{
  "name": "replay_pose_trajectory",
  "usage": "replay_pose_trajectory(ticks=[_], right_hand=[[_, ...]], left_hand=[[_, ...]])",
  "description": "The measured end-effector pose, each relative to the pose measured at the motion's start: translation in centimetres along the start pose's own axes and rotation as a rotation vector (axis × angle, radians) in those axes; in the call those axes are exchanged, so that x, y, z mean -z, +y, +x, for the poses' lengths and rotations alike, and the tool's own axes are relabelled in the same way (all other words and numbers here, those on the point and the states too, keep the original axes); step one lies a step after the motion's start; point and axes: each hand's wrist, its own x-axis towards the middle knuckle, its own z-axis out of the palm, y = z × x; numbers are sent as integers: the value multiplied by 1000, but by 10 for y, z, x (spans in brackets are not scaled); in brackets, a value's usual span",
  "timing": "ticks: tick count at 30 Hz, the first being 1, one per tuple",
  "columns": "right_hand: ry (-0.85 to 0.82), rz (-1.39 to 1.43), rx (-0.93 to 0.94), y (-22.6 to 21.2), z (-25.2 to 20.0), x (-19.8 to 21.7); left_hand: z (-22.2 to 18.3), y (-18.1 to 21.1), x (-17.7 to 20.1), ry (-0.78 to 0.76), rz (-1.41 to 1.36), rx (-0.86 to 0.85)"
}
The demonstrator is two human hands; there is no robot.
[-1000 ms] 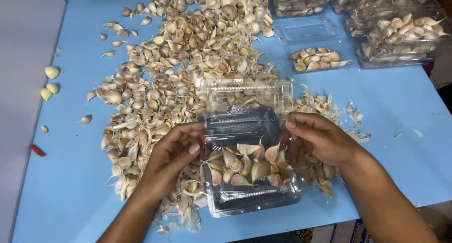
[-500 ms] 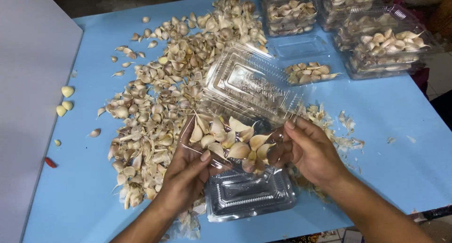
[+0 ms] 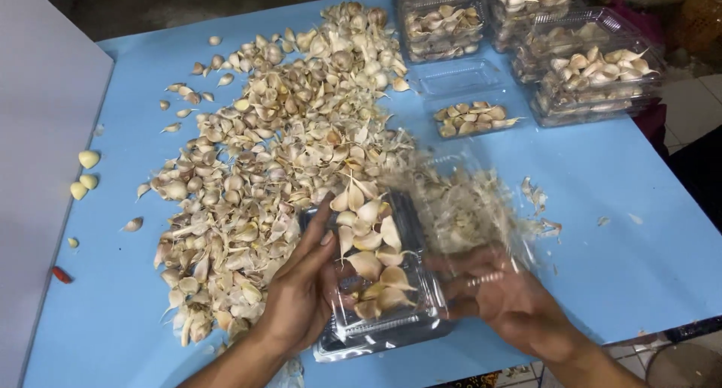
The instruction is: The person picks up individual garlic cloves from a large pile of garlic and skins on a blue table and places them into small plastic containers.
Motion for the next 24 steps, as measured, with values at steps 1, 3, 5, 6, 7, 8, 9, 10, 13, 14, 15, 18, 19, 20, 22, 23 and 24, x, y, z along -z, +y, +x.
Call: replay_pose_trajectory(ticks=[1,3,5,6,7,8,9,10,13,14,15,18,19,20,22,23,24], right_hand=[[6,1,2,-6,-5,5],[-34,246,-61,-18,-14,16],[6,222,-95,-30,-18,21],[43,196,-130,-37,-19,24],[47,195,-128,-40,-18,28],[75,177,-174,-44,-16,32],[102,160,-220,-47,-15,36],[108,158,-217,-50,-13,38],[71,173,-309,-58,-6,46],[34,57,-303,-59,-2,48],[-3,-60,-297,-61,2,50],[151,-193,-398,-61,8,64],[152,-194,-397,-58,7,72],[181,-71,-407,-56,7,79],[210,49,-414,-52,11,91],[250,-100,-368,-51,15,94],[292,-248,-323,-50,19,97]], left_hand=[[-1,0,-1,-1,1,6],[0,1,-3,94,247,59],[5,5,-13,51,346,100],[8,7,-18,7,444,136],[11,5,-18,4,444,139],[14,2,-18,-6,362,220],[17,-1,-19,-15,279,300],[22,-1,-19,-19,279,305],[40,-1,-22,-313,488,363],[46,-1,-22,-367,479,396],[52,-1,-23,-420,470,429],[70,13,-39,-410,546,554],[79,13,-42,-412,546,553],[89,13,-46,-424,576,526],[107,15,-53,-439,605,498],[114,17,-56,-452,668,462],[122,18,-59,-465,731,426]])
